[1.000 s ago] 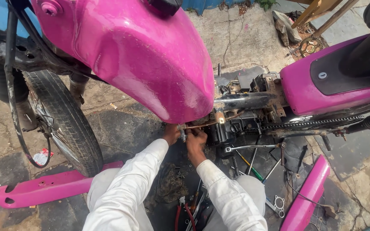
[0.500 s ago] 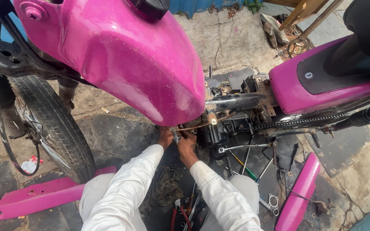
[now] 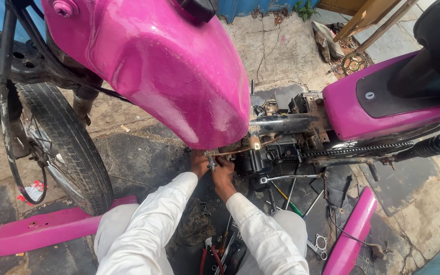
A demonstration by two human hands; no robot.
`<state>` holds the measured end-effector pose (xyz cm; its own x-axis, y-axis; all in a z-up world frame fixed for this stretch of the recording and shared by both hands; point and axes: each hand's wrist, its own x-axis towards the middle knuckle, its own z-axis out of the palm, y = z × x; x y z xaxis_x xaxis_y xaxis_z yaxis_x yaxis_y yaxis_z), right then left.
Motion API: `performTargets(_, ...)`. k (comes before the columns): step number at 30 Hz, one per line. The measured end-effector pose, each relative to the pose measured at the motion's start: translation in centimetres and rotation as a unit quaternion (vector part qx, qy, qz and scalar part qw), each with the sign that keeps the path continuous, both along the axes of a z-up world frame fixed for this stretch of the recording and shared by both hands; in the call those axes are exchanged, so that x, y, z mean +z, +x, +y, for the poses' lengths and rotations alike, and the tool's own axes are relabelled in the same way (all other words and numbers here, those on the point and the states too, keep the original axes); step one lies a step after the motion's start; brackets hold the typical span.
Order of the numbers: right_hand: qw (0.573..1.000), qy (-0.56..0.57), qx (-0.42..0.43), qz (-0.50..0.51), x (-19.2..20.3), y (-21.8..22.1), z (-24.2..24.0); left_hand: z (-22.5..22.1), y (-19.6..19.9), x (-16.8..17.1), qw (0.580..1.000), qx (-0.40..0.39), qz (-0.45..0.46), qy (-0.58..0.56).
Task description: The user is repairing a pink motorcycle, focusing on the engine cylinder head and fuel tank connections.
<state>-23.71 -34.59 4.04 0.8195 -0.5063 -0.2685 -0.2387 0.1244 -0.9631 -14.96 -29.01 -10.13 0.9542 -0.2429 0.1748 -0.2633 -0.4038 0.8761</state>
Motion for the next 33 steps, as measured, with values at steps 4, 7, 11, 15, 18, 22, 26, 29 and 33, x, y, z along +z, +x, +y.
performTargets(4, 1.000, -0.022, 0.002, 0.011, 0.4, 0.0, -0.3, -0.9, 0.2, -3.3, 0.960, 0.013, 0.154, -0.233)
performTargets(7, 1.000, -0.010, 0.000, -0.011, 0.4, 0.0, -0.7, -1.6, 0.7, -4.7, 0.988, 0.015, -0.027, -0.151)
performTargets(11, 0.999, -0.007, 0.014, 0.032, 0.2, 0.0, -0.3, 0.0, 0.4, 1.7, 0.998, 0.029, 0.037, 0.045)
performTargets(15, 0.999, -0.015, 0.023, 0.046, -1.1, 0.2, -0.8, -0.1, -0.3, 1.7, 0.996, 0.025, 0.068, 0.042)
performTargets(18, 1.000, -0.006, 0.012, -0.010, -0.9, 0.2, -1.2, -1.0, -0.4, -1.0, 0.995, 0.022, -0.082, -0.048)
performTargets(22, 1.000, -0.009, 0.005, -0.020, -2.7, 0.6, -1.3, -0.9, -0.1, 0.6, 0.994, 0.036, -0.069, -0.072)
performTargets(26, 0.999, -0.044, 0.006, 0.030, -2.9, 0.4, -1.2, -1.1, -0.1, 0.8, 0.999, 0.038, -0.009, 0.038)
performTargets(29, 0.999, -0.041, 0.001, 0.006, -0.3, -0.1, -1.0, -1.6, 0.2, 0.2, 0.998, 0.044, -0.013, 0.042)
performTargets(33, 1.000, -0.001, 0.003, -0.007, -0.9, 0.1, -1.1, -0.4, -0.8, 3.6, 0.999, 0.045, -0.028, 0.003)
